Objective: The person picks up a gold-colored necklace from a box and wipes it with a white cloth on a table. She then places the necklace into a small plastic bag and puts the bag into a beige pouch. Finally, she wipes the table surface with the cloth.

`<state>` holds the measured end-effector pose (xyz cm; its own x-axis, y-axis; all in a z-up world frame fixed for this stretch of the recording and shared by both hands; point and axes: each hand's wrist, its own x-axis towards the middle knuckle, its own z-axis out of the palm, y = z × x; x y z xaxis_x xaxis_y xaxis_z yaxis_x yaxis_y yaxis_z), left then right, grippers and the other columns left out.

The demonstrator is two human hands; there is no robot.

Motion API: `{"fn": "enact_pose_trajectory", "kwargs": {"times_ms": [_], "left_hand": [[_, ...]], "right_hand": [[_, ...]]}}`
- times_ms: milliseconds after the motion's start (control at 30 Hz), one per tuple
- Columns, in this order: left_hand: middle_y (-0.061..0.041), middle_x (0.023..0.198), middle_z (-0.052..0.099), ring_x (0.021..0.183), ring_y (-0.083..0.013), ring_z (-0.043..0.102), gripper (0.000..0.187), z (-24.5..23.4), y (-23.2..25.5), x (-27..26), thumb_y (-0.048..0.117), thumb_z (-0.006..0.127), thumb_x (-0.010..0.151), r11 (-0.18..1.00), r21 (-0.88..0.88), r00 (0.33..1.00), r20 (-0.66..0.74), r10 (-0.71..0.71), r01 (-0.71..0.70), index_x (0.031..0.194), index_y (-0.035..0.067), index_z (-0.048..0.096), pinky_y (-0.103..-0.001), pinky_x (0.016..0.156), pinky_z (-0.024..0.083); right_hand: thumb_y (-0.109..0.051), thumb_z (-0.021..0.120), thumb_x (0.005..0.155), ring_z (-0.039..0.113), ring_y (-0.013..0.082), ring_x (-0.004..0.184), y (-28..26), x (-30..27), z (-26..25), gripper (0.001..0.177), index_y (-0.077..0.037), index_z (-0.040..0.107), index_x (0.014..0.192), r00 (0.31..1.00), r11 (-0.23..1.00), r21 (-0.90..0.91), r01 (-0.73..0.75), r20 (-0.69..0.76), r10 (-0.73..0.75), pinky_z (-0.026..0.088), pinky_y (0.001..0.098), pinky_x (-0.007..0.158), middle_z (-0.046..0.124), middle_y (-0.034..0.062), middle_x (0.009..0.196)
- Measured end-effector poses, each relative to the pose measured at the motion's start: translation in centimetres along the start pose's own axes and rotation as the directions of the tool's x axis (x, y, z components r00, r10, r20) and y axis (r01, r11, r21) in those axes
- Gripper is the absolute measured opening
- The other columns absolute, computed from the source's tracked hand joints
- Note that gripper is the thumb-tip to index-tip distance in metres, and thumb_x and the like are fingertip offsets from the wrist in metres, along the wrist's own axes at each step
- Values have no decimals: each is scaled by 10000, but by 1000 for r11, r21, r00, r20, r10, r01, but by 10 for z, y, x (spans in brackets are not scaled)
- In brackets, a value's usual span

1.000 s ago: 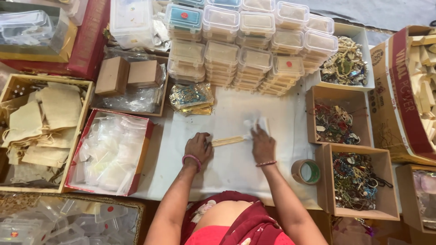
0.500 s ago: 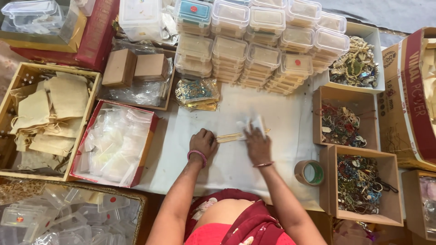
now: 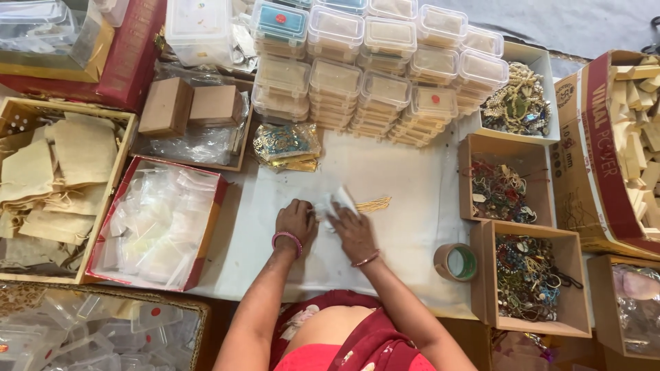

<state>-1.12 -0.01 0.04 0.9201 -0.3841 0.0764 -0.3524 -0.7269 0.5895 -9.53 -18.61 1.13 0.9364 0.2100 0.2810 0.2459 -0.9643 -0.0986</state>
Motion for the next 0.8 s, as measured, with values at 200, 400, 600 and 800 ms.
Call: {"fn": "enact_pose_trajectory", "kwargs": {"times_ms": [200, 400, 600, 800], "left_hand": [[-62, 1010, 625, 942, -273, 616, 180, -14, 11, 2, 257, 667, 909, 999, 34, 999, 41, -3, 1, 1048, 148, 632, -434, 848, 441], [-63, 1008, 624, 939, -279, 615, 145, -7, 5, 3, 237, 659, 906, 1000, -1, 999, 41, -24, 24, 1012, 140, 638, -435, 855, 442], [-88, 996, 608, 931, -292, 613, 191, -11, 10, 1, 262, 684, 854, 998, 47, 998, 61, -35, 32, 964, 119, 623, -435, 868, 444], [-80, 995, 596, 911, -290, 599, 143, -10, 8, 3, 244, 655, 898, 996, 84, 994, 98, -44, 35, 955, 123, 608, -432, 865, 444]], "right_hand": [[-18, 574, 865, 525, 229, 1324, 81, -29, 4, 568, -160, 623, 1412, 975, 976, -16, -218, -43, 217, 401, 465, 984, 495, 76, 1553], [60, 518, 857, 610, 307, 1242, 64, 7, 26, 513, -88, 651, 1330, 934, 940, 177, -291, -159, 319, 479, 433, 1084, 537, 166, 1540], [46, 563, 777, 572, 289, 1269, -2, 16, -5, 554, -77, 665, 1307, 998, 990, 137, -37, -49, 45, 447, 448, 992, 576, 144, 1493], [43, 570, 786, 578, 287, 1277, 88, -17, 4, 600, -73, 633, 1371, 977, 982, -19, -187, -105, 184, 438, 441, 977, 554, 144, 1500]]}}
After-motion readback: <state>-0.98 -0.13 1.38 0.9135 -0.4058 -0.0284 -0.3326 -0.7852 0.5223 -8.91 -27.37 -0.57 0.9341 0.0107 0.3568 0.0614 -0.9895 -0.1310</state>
